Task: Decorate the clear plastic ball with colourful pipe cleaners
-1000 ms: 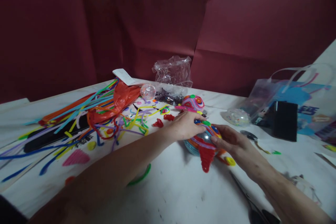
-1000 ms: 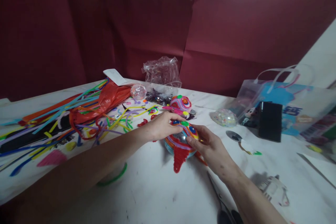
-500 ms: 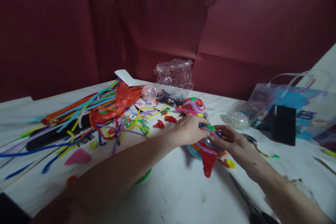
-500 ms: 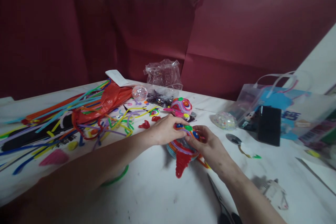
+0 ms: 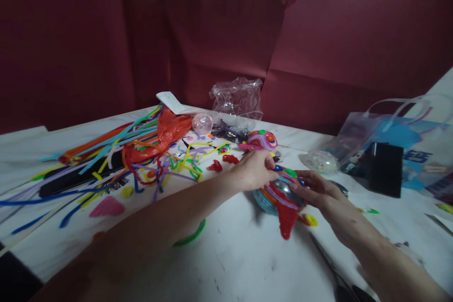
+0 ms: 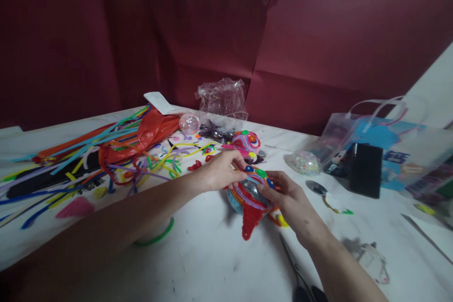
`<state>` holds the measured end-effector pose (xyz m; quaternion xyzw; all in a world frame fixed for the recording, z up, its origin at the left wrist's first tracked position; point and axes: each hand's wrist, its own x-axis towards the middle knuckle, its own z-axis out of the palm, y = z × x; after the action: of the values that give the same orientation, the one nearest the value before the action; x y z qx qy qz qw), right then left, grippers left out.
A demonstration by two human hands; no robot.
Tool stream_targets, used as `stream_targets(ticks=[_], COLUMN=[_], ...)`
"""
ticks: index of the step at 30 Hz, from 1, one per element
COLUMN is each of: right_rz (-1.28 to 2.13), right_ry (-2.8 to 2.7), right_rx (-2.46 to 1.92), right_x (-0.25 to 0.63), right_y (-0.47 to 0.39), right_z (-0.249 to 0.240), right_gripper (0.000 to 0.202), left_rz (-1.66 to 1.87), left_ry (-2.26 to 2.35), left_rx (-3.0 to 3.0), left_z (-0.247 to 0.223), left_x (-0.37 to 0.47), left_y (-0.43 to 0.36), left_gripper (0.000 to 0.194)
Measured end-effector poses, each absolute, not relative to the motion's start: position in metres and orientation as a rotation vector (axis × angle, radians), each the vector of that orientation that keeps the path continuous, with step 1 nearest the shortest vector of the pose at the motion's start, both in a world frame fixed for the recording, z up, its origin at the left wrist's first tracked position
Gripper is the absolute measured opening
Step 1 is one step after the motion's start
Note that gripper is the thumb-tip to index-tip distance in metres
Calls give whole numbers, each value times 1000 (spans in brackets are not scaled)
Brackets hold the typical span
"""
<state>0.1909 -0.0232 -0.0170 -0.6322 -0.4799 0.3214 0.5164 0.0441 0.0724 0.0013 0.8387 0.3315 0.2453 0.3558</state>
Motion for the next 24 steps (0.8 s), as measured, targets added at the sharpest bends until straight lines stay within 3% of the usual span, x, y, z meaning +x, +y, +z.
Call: stream_targets(ticks=[5, 24], right_rz=[762, 776], right_ry=[-1125, -1166], right_rx=[-1516, -1505], right_x=[190, 197], right_y=[-23, -24], right_z=[-18, -20], right_gripper=[56, 54], left_rz=[656, 645], left_ry=[910, 956], left_rx=[2211, 2129], left_z=[2, -3], left_x=[40, 38], left_y=[69, 73], left_gripper=[6, 16])
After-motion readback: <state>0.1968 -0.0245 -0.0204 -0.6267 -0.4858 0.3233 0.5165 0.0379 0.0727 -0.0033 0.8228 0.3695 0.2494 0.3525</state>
